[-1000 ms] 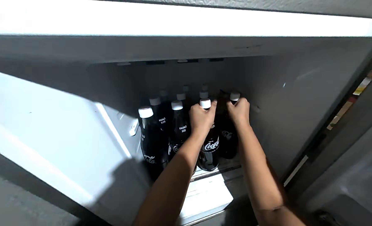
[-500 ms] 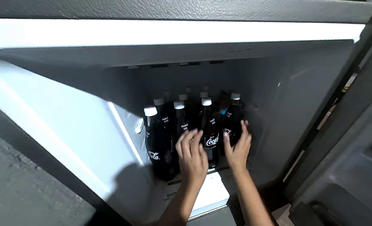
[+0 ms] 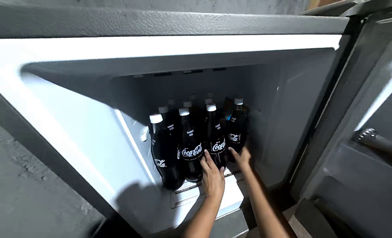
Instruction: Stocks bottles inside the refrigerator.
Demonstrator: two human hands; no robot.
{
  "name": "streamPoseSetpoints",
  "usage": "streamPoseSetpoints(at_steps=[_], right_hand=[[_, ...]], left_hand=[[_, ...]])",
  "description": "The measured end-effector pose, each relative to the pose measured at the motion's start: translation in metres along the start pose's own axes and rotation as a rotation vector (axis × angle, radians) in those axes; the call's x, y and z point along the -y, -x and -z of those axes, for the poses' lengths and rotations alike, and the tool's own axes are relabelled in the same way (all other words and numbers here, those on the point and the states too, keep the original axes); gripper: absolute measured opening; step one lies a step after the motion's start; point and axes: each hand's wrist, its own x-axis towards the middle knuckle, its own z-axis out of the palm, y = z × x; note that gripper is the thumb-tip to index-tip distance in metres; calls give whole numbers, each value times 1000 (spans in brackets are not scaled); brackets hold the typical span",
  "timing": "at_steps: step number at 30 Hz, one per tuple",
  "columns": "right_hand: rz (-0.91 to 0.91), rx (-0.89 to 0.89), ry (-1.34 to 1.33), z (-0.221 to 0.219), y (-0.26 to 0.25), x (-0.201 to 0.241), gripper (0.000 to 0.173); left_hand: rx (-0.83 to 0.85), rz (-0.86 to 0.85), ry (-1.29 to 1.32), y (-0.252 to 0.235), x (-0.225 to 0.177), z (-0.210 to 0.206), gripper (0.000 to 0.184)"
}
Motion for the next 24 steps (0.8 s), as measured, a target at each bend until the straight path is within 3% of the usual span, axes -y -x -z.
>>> streamPoseSetpoints(at_steps=[7,12,14,16,20,24], right_hand=[[172,-117,212,13,-21,-17,103],[119,-102,169,4,-6,-10,90],[226,-159,70,7,19,4,78],[335,-139,38,0,41,15,78],[191,91,94,-26,54,26,105],[154,89,152,-16,49,28,97]], left_hand=[[-23,-14,-14,-2,5,-2,100],[30,-50,67,6,15,-1,94],[20,-71,152,7,21,-3,92],[-2,-85,260,7,26,-6,90],[-74,-101,287,9,28,-7,70],[39,-65,324,6,20,-4,70]])
